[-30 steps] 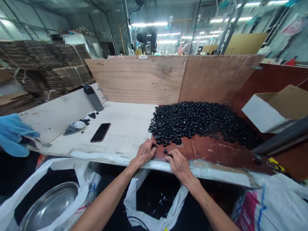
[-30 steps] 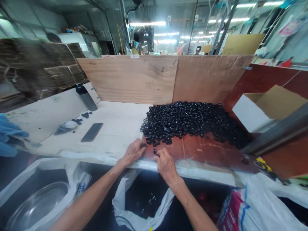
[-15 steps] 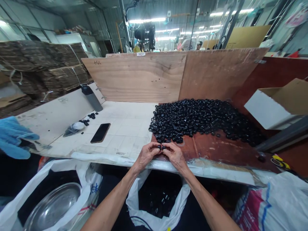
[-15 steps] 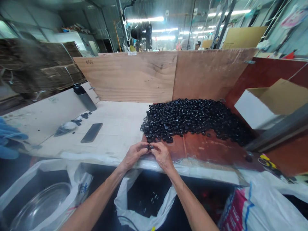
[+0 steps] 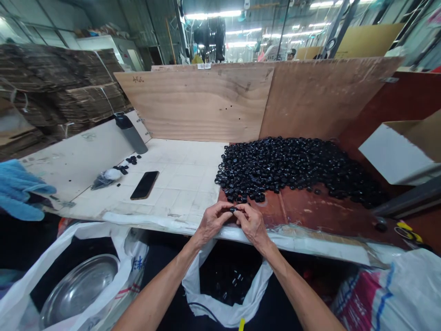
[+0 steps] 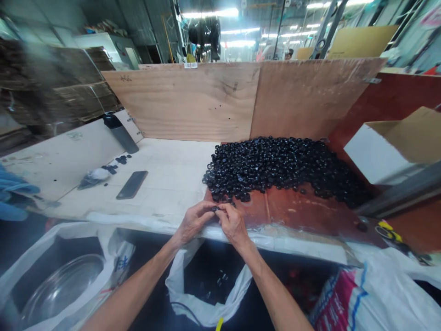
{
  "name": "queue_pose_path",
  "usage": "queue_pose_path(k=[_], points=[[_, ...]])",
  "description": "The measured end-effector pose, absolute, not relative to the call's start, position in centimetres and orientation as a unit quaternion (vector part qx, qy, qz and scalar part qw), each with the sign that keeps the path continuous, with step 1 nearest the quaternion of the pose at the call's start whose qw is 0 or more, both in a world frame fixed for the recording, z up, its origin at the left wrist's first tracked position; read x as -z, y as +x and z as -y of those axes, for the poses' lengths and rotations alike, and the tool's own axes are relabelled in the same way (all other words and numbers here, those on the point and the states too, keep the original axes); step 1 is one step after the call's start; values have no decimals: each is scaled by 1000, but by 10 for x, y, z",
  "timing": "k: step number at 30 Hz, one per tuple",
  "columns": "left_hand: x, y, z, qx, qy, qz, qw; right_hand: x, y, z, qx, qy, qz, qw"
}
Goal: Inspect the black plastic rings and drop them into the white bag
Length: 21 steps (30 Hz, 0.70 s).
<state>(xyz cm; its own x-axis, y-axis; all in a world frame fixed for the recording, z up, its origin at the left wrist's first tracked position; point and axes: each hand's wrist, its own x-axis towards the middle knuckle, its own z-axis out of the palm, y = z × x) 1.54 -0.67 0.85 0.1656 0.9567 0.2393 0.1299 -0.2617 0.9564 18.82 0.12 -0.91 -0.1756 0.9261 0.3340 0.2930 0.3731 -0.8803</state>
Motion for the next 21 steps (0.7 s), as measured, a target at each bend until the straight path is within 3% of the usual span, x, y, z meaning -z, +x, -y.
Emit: queue_pose_path(k=[7,15,21], points=[[-6,15,6,-476,641,-432,419,10,190,-1,-296,-426,717,465],[-12,16,7,-473,564,-416,534,-1,189,2,-226,-346,747,521],[-11,17,10,-499,616,-408,452,5,190,0,-287,-425,717,472]])
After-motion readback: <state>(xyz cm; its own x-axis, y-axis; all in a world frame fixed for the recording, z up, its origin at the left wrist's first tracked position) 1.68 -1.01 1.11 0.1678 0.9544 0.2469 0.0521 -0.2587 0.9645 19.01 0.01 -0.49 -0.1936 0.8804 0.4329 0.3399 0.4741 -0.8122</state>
